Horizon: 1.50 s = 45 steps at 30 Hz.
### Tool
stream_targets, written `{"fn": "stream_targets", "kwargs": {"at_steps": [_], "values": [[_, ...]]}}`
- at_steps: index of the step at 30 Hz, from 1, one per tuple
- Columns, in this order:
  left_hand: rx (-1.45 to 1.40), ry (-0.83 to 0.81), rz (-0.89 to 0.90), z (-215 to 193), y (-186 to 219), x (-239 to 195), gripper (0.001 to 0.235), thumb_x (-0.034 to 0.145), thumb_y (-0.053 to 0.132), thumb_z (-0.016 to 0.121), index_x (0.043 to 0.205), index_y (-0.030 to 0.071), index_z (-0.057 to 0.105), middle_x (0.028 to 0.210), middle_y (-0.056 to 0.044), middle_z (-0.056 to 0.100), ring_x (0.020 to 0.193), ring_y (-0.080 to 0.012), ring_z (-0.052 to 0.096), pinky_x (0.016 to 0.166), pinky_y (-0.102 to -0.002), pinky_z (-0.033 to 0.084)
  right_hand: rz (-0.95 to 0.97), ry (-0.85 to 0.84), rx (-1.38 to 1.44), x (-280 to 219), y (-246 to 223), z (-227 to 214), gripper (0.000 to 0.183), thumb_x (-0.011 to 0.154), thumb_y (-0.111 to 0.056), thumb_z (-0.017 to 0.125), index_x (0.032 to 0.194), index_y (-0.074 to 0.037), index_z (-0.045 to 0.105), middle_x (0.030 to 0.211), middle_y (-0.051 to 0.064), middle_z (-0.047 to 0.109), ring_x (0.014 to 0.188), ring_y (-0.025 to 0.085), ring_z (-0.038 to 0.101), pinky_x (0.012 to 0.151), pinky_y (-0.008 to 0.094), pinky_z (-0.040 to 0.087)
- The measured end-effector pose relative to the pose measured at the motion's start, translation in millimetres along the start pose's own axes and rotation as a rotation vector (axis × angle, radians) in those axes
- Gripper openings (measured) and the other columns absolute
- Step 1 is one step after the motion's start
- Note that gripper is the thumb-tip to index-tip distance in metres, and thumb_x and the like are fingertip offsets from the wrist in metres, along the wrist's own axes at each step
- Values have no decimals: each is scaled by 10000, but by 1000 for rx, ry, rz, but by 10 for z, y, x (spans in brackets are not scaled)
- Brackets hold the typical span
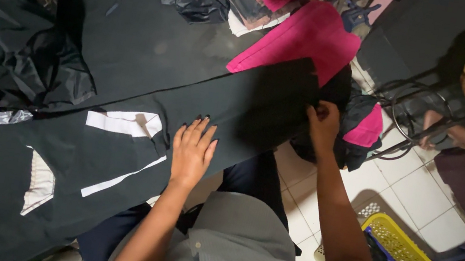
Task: The person folds a dark-colored garment with white stripes on a table, smoothing and aligning the fabric by hand. The person then picks up a pink folded cloth and places it on top of the dark garment.
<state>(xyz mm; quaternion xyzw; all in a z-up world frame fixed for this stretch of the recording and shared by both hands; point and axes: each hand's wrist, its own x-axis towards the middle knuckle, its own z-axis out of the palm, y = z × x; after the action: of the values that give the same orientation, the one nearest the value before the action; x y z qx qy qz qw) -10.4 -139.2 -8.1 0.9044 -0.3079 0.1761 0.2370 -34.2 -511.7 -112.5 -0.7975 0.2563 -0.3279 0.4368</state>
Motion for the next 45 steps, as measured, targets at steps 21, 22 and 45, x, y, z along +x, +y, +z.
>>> {"fn": "stream_targets", "kwargs": {"at_steps": [21, 22, 45], "values": [[-31, -19, -91, -34, 78, 419, 130, 787, 33, 740, 911, 72, 745, 1079, -73, 640, 1073, -310, 573, 1024, -486, 385, 323, -220, 583, 384, 231, -162, 137, 961, -109, 675, 1096, -85, 680, 958, -34, 681, 827, 70, 580, 746, 225, 455], [-56, 10, -79, -62, 91, 430, 111, 817, 48, 748, 927, 56, 738, 1096, -84, 633, 1075, -319, 563, 1028, -491, 378, 310, -254, 545, 391, 185, -193, 145, 943, -110, 689, 1086, -87, 684, 965, -38, 693, 854, 63, 606, 769, 218, 470], [-290, -102, -99, -47, 185, 292, 262, 995, 136, 655, 1244, 58, 665, 1269, -126, 647, 1189, -343, 578, 1043, -464, 438, -707, -124, -207, -378, -1550, 375, 361, 954, -163, 676, 1312, -128, 639, 1397, 134, 595, 1335, 342, 532, 1160, 504, 353]]}}
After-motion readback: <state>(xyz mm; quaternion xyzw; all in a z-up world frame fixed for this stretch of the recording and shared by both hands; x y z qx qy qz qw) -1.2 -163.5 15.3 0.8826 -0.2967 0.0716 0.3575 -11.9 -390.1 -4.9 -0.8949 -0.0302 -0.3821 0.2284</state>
